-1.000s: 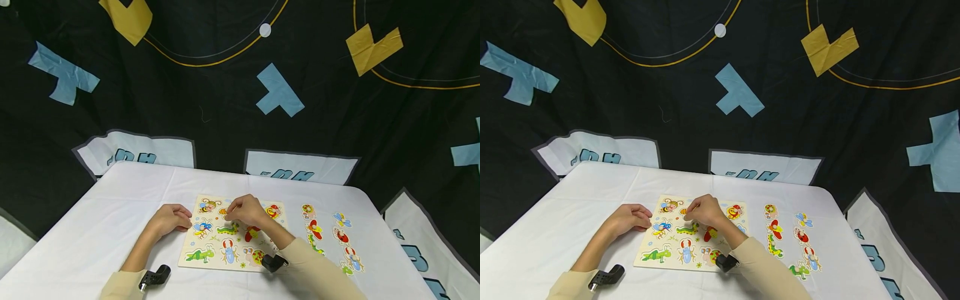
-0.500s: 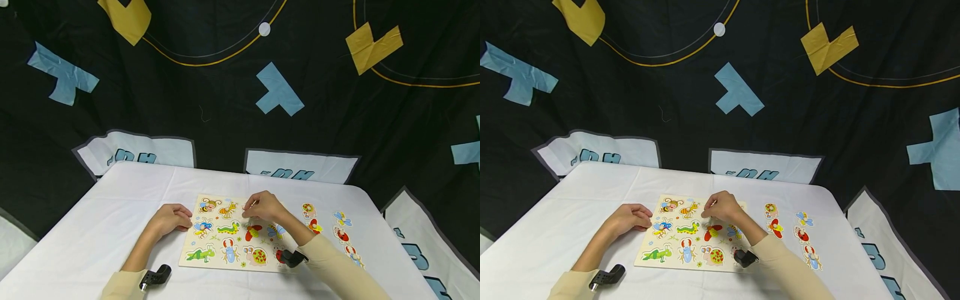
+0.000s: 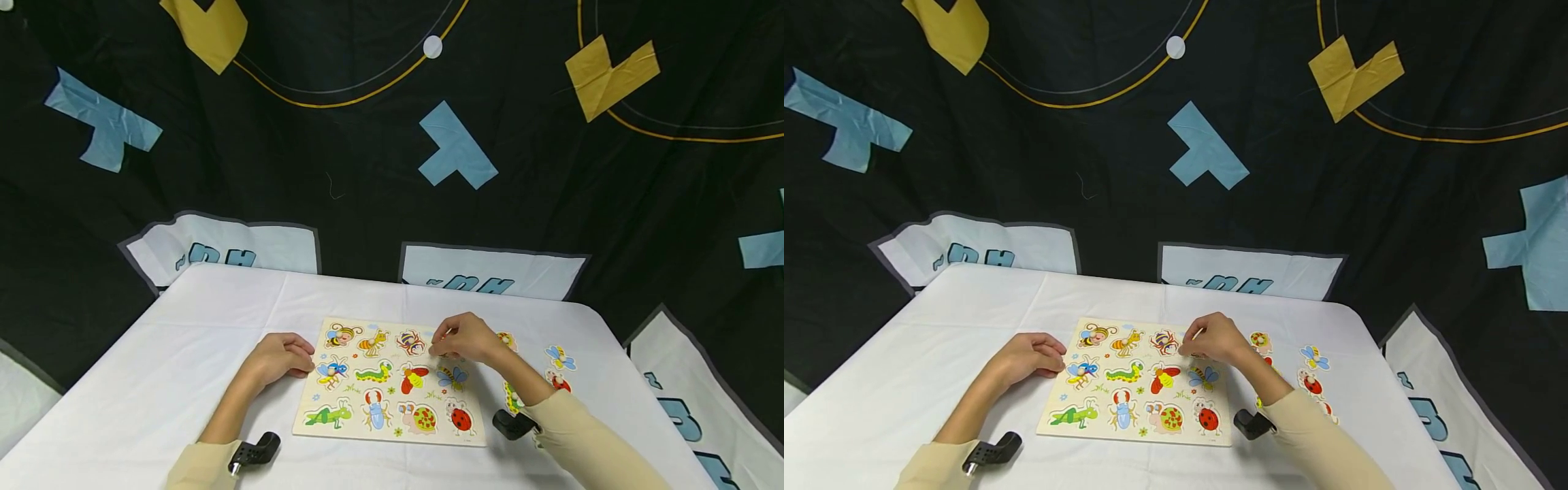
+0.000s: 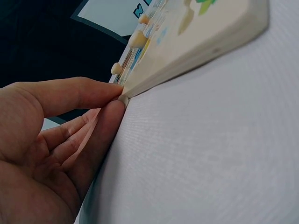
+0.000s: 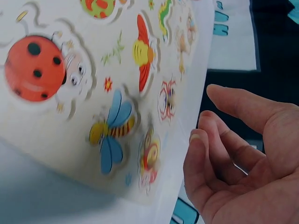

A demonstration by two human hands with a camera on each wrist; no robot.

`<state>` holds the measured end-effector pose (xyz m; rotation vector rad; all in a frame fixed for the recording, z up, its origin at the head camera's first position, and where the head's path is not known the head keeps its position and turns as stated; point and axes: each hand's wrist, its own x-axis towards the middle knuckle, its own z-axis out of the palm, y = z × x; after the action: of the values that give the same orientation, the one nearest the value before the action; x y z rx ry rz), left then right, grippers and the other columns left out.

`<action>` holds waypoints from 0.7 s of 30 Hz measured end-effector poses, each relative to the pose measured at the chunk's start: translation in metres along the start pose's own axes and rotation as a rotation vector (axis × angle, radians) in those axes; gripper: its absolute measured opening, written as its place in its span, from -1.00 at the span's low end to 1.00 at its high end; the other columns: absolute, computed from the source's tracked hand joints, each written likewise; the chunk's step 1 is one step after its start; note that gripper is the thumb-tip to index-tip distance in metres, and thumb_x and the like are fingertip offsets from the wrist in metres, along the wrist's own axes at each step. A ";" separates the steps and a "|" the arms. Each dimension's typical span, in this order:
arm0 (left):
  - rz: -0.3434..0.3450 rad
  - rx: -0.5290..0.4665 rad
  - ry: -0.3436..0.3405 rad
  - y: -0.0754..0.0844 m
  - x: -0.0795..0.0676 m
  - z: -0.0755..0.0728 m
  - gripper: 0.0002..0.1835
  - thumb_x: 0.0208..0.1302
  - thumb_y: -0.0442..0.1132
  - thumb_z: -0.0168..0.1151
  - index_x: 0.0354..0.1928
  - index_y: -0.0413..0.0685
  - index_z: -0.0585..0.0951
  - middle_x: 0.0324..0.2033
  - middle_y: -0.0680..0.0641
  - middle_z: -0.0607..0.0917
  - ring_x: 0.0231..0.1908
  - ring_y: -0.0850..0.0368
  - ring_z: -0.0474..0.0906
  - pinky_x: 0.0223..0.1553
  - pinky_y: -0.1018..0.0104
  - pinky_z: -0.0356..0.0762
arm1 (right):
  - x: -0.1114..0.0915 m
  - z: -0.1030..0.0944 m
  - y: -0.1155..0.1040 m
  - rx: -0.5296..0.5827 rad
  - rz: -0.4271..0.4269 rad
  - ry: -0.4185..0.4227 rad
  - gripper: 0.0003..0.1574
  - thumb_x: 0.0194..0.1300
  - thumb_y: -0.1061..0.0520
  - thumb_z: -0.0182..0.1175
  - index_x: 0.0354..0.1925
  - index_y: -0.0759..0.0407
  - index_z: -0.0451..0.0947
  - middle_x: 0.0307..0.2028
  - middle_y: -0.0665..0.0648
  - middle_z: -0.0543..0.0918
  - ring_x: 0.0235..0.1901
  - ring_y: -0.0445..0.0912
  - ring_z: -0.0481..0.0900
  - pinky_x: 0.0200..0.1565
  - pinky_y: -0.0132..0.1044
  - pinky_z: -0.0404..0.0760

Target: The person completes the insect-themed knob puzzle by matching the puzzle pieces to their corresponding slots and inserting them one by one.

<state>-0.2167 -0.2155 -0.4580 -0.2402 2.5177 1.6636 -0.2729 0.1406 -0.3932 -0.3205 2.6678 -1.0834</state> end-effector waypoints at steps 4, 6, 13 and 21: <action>0.000 0.001 0.002 0.000 -0.001 0.000 -0.68 0.00 -0.45 0.44 -0.15 -0.34 0.63 -0.48 -0.07 0.72 -0.46 0.12 0.67 -0.36 0.27 0.72 | -0.004 -0.010 0.010 0.020 0.008 -0.023 -0.77 0.04 0.11 0.54 -0.37 0.15 0.69 -0.61 0.04 0.57 -0.57 -0.08 0.49 -0.45 -0.27 0.49; 0.001 0.001 0.001 0.000 -0.001 0.000 -0.68 0.01 -0.45 0.44 -0.15 -0.34 0.63 -0.48 -0.07 0.72 -0.45 0.12 0.67 -0.36 0.27 0.72 | -0.007 -0.015 0.015 0.027 0.018 -0.036 -0.76 0.04 0.10 0.54 -0.35 0.16 0.70 -0.59 0.05 0.58 -0.54 -0.08 0.50 -0.41 -0.22 0.53; 0.001 0.002 0.005 0.001 -0.002 0.000 -0.69 0.00 -0.45 0.45 -0.15 -0.33 0.64 -0.49 -0.06 0.72 -0.46 0.12 0.66 -0.37 0.27 0.72 | -0.014 -0.031 0.029 0.004 0.058 -0.079 -0.76 0.08 0.09 0.53 -0.31 0.16 0.71 -0.51 0.05 0.62 -0.49 -0.09 0.50 -0.35 -0.20 0.56; 0.005 -0.015 -0.002 0.001 -0.001 -0.002 -0.68 0.00 -0.46 0.45 -0.16 -0.34 0.63 -0.49 -0.06 0.71 -0.46 0.12 0.67 -0.36 0.27 0.72 | -0.018 -0.044 0.044 -0.030 0.093 -0.100 -0.73 0.12 0.04 0.50 -0.24 0.12 0.71 -0.53 0.05 0.59 -0.47 -0.07 0.52 -0.35 -0.21 0.56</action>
<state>-0.2154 -0.2167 -0.4561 -0.2342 2.5073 1.6841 -0.2737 0.2053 -0.3907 -0.2470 2.5857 -0.9748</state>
